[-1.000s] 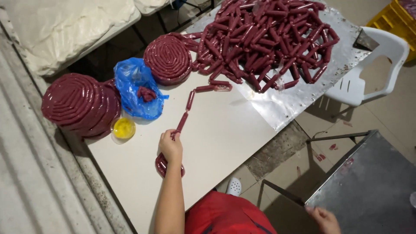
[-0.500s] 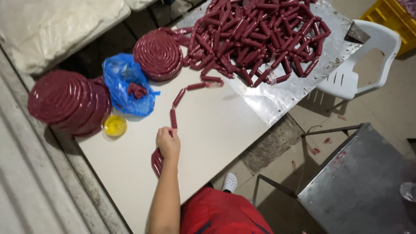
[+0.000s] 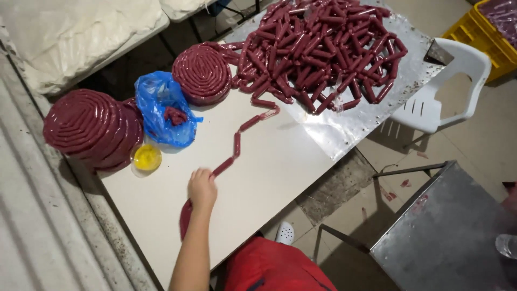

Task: Manually twisting a long continuous sausage casing into individual links on a production table.

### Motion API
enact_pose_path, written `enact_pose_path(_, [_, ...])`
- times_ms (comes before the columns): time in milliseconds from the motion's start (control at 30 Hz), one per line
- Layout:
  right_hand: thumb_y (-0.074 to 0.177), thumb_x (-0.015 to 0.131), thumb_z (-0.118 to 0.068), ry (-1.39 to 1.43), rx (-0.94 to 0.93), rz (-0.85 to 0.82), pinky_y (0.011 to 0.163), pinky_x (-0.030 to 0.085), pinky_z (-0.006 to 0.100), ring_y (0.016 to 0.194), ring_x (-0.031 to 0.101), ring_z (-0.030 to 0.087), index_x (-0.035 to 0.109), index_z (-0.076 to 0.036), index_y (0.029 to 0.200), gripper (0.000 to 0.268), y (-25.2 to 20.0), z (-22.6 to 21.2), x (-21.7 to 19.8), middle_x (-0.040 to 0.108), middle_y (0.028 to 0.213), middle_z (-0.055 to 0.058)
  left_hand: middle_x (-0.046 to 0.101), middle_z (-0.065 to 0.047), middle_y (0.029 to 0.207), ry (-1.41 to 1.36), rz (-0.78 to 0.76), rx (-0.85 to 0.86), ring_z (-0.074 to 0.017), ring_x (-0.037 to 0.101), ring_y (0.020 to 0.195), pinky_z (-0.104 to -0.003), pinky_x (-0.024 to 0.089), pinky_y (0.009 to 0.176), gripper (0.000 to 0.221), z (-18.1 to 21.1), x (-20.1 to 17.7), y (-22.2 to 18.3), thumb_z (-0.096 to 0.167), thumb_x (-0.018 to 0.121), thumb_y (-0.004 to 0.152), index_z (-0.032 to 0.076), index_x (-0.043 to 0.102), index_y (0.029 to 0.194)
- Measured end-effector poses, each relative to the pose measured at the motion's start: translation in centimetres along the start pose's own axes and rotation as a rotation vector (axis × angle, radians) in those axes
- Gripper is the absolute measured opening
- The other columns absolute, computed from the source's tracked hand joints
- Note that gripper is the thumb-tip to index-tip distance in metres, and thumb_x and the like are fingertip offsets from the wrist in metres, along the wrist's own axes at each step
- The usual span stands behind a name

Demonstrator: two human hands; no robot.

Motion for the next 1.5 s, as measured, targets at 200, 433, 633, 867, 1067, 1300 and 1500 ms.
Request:
enact_pose_path(200, [0.097, 0.058, -0.036, 0.257, -0.58, -0.197, 0.082, 0.055, 0.032, 0.09, 0.07, 0.016, 0.065, -0.023, 0.108, 0.018, 6.5, -30.0, -5.6, 0.073, 0.1, -0.003, 0.053, -0.014, 0.125, 0.232, -0.024, -0.023, -0.0373, 0.052, 0.115, -0.056, 0.043, 0.096, 0.042, 4.2, 3.6, -1.2, 0.03, 0.067, 0.09, 0.011, 0.055, 0.125])
enact_pose_path(433, [0.094, 0.07, -0.007, 1.686, -0.61, -1.198, 0.094, 0.059, 0.038, 0.095, 0.073, 0.023, 0.075, -0.003, 0.097, 0.008, 2.5, -59.3, -19.4, 0.078, 0.1, 0.012, 0.075, -0.018, 0.108, -1.656, -0.159, -1.135, -0.021, 0.064, 0.072, -0.026, 0.048, 0.057, 0.044, 4.0, -0.9, -23.2, -0.01, 0.075, 0.08, 0.002, 0.071, 0.122])
enact_pose_path(633, [0.097, 0.063, -0.028, 0.779, -0.826, -0.542, 0.085, 0.056, 0.035, 0.09, 0.071, 0.017, 0.076, -0.017, 0.098, 0.017, 1.6, -59.3, -13.7, 0.075, 0.101, 0.001, 0.062, 0.006, 0.148, -0.536, -0.314, -1.11, -0.0167, 0.056, 0.137, -0.04, 0.043, 0.114, 0.053, 3.6, -21.2, -11.6, 0.049, 0.068, 0.085, 0.028, 0.064, 0.134])
enact_pose_path(867, [0.092, 0.053, -0.056, 0.91, -0.064, -0.208, 0.093, 0.053, 0.033, 0.099, 0.071, 0.017, 0.077, -0.018, 0.117, 0.052, 8.1, -28.8, -23.7, 0.078, 0.113, 0.004, 0.068, -0.014, 0.112, 0.006, -0.176, -0.358, -0.037, 0.062, 0.107, -0.05, 0.043, 0.099, 0.041, 2.8, 0.4, 4.1, 0.044, 0.076, 0.083, 0.012, 0.075, 0.11])
enact_pose_path(1067, [0.11, 0.04, -0.012, 1.459, 0.552, -0.353, 0.122, 0.028, 0.051, 0.142, 0.044, 0.042, 0.047, 0.012, 0.151, 0.048, 6.5, -3.4, -6.1, 0.049, 0.154, 0.032, 0.07, -0.011, 0.106, 0.129, -0.231, -0.282, -0.0331, 0.063, 0.108, -0.045, 0.05, 0.095, 0.015, 3.6, 2.8, 5.6, 0.006, 0.066, 0.087, 0.007, 0.075, 0.098])
enact_pose_path(1300, [0.096, 0.067, -0.042, 0.982, -0.763, -0.42, 0.068, 0.042, 0.029, 0.071, 0.056, 0.011, 0.061, -0.017, 0.078, 0.031, 4.9, -48.7, -19.1, 0.063, 0.075, -0.004, 0.075, -0.008, 0.113, -0.537, -0.598, -0.238, -0.0243, 0.071, 0.106, -0.035, 0.053, 0.093, 0.034, 12.4, -0.5, -12.6, 0.013, 0.051, 0.094, 0.013, 0.068, 0.124])
enact_pose_path(1500, [0.089, 0.061, -0.005, 1.224, -0.996, -0.918, 0.087, 0.055, 0.027, 0.096, 0.073, 0.017, 0.076, -0.012, 0.1, 0.02, -2.6, -60.2, -17.7, 0.079, 0.103, 0.005, 0.063, -0.028, 0.134, -1.417, 0.163, -1.114, -0.0317, 0.063, 0.115, -0.036, 0.052, 0.092, 0.052, -2.5, -8.1, -21.6, 0.005, 0.059, 0.09, -0.003, 0.055, 0.141])
Point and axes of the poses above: each hand's wrist, its own y-axis towards the middle knuckle, its own x-axis out of the palm, z = x × y, the point moved 8 cm from there along y, towards the middle knuckle
